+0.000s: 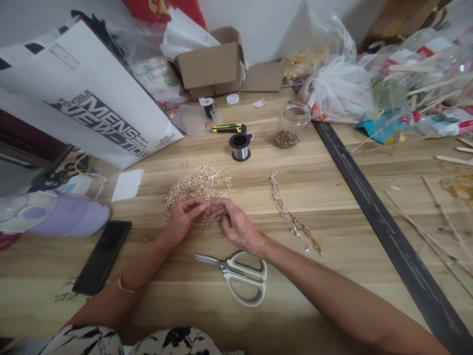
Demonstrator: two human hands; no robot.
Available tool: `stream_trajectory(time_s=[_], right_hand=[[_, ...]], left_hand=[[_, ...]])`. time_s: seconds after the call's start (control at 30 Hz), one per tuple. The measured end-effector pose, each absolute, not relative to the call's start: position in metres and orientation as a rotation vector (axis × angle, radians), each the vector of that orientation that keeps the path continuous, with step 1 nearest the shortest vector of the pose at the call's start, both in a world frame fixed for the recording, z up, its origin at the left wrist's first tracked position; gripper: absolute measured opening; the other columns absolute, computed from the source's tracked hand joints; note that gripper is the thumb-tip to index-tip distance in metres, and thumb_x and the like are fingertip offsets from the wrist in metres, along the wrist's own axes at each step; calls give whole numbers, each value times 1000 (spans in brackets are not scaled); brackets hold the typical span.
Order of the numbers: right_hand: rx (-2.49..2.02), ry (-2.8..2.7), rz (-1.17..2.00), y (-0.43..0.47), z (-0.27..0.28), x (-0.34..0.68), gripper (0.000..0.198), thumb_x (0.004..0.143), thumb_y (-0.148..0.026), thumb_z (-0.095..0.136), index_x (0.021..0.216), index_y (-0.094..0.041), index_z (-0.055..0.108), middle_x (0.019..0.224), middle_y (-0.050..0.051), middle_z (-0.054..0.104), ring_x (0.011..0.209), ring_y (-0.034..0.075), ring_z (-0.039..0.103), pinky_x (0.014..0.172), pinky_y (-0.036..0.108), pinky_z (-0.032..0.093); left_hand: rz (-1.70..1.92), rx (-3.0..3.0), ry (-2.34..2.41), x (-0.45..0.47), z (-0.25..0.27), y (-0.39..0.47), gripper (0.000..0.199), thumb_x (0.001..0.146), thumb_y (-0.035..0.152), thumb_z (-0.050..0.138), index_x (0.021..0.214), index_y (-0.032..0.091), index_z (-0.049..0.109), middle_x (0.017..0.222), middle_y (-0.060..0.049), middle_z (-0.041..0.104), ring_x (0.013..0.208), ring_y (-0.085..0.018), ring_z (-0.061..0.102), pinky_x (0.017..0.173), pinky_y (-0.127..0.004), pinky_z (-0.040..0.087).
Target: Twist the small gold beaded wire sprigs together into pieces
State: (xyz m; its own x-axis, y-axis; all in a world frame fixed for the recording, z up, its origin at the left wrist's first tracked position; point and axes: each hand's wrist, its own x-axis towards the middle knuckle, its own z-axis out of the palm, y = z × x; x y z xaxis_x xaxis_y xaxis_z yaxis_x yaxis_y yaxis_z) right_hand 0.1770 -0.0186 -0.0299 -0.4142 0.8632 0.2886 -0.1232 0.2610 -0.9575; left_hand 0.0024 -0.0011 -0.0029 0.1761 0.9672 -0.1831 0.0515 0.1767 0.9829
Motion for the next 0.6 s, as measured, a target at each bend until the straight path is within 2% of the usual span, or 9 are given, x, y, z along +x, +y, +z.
stream_trajectory(time_s=[0.2,0.37,0.6], right_hand=[[-747,-1483,1365,-19,-32,178,19,91,-19,45,110,-17,47,92,8,64,81,14,64,75,32,55],[-755,-1409,1404,-18,-32,178,19,90,-28,52,105,-16,52,85,6,64,75,13,64,69,28,54],[-771,-1403,1427,-15,-31,179,27,93,-35,47,104,-15,61,82,6,64,70,12,63,65,26,53]], left_hand=[[886,1239,1124,3,-3,-2,19,74,32,68,75,13,68,77,-4,66,62,-10,54,62,-23,45],[807,1234,1058,1,-6,-2,19,77,32,65,78,13,67,63,-1,63,58,-11,55,60,-23,44],[781,1235,1047,2,-3,-2,18,79,31,64,76,13,64,67,-1,64,61,-12,59,62,-23,47]])
